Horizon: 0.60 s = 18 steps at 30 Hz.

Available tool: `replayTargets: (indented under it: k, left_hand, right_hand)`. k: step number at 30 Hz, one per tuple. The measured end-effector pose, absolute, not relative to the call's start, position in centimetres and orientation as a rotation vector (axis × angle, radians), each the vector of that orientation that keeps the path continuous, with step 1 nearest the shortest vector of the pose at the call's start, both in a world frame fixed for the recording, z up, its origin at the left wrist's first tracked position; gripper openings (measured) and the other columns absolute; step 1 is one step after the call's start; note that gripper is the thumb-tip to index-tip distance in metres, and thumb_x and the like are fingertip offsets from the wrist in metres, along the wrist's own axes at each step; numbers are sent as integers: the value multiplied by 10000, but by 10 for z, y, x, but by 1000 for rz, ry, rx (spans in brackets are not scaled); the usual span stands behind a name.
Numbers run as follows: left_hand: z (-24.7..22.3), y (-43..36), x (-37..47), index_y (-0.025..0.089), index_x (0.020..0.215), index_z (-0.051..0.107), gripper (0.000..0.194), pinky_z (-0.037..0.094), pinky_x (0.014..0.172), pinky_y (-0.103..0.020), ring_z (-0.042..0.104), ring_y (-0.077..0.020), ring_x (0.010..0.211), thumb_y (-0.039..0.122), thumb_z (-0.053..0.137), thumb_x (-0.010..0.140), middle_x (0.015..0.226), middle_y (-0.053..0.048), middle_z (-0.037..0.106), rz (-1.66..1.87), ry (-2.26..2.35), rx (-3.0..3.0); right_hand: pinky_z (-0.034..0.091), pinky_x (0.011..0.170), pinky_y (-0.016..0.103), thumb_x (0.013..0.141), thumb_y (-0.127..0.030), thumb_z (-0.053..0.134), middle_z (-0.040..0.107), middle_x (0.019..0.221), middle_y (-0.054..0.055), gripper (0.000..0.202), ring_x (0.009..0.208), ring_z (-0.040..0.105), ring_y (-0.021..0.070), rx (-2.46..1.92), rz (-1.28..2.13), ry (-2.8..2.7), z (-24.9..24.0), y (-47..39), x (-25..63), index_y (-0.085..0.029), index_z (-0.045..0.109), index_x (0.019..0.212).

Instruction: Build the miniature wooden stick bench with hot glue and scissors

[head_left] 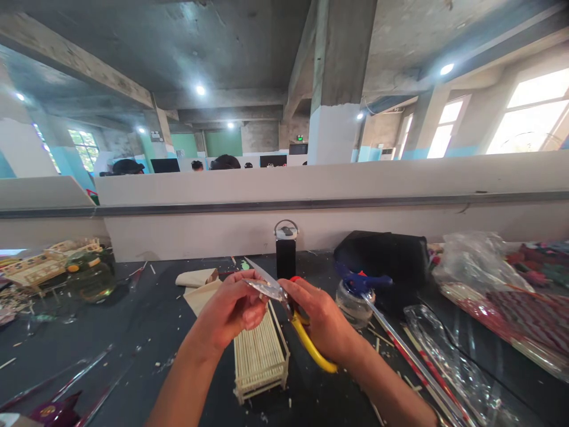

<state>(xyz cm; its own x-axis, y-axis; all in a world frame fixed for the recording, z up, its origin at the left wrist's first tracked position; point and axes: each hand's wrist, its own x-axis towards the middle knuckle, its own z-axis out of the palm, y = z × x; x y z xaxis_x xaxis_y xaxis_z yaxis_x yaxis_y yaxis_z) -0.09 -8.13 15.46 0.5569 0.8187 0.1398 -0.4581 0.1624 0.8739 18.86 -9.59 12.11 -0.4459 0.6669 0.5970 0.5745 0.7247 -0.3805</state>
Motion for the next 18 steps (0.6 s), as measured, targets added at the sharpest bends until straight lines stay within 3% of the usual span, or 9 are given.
replayTargets:
  k: [10,18]
  left_hand:
    - [151,-77,-3,154,690,651,132,280,361,-149,343,-32,333,255,709,753,395,58,452,948,395,1066]
    - [149,-72,-4,137,681,640,137,276,343,-147,325,-29,317,237,719,730,400,54,469,904,420,1100]
  right_hand:
    - [447,615,272,714,-105,547,598,839,60,484,696,545,172,-935,114,-2111,109,-90,184,-139,553,1196]
    - [457,650,280,769,-57,497,607,909,75,545,740,563,176,-931,25,-2166,105,-84,189,-158,509,1304]
